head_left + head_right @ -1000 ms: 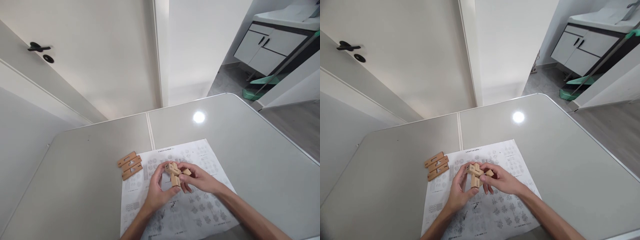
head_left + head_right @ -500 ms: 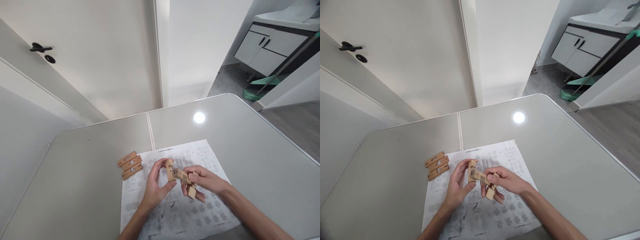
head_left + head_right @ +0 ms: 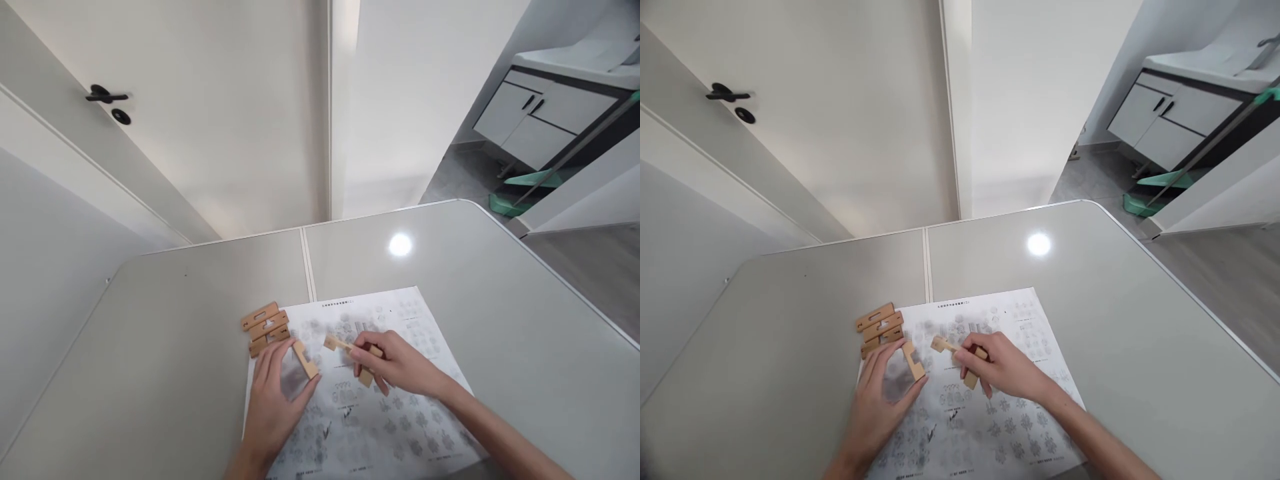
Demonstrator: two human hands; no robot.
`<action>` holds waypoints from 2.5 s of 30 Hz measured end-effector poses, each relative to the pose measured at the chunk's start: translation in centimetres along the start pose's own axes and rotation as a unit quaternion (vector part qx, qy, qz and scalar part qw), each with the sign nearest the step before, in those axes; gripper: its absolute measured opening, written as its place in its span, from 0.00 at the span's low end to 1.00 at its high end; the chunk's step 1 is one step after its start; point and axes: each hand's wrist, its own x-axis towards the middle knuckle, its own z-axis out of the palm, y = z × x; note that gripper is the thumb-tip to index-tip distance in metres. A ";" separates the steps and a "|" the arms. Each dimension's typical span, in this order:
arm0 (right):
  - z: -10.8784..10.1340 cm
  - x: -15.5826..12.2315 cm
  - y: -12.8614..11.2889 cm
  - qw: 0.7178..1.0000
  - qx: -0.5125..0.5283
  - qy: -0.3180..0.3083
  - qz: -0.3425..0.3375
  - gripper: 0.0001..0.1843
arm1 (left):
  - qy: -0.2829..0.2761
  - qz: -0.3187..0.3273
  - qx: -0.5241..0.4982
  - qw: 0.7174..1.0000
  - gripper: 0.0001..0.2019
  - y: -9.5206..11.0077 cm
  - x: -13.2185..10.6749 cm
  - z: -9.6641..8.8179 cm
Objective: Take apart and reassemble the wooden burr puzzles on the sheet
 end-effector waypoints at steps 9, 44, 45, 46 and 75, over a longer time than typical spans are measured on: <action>6.3 4.4 -3.8 0.968 -0.250 -0.020 0.016 0.20 | 0.083 0.016 0.126 0.988 0.26 -3.5 -4.1 -0.8; 10.3 7.8 -8.4 0.830 -0.543 -0.105 0.069 0.25 | 0.093 -0.069 0.162 0.980 0.28 -6.0 -12.7 -2.4; 10.4 7.8 -8.3 0.832 -0.541 -0.102 0.066 0.25 | 0.091 -0.066 0.165 0.980 0.28 -5.9 -12.6 -2.4; 10.4 7.8 -8.2 0.835 -0.537 -0.100 0.062 0.26 | 0.089 -0.063 0.165 0.980 0.28 -5.8 -12.6 -2.5; 3.7 -13.5 11.0 0.938 -0.073 0.337 0.032 0.28 | 0.116 -0.078 0.134 0.981 0.21 -4.2 -12.7 -2.9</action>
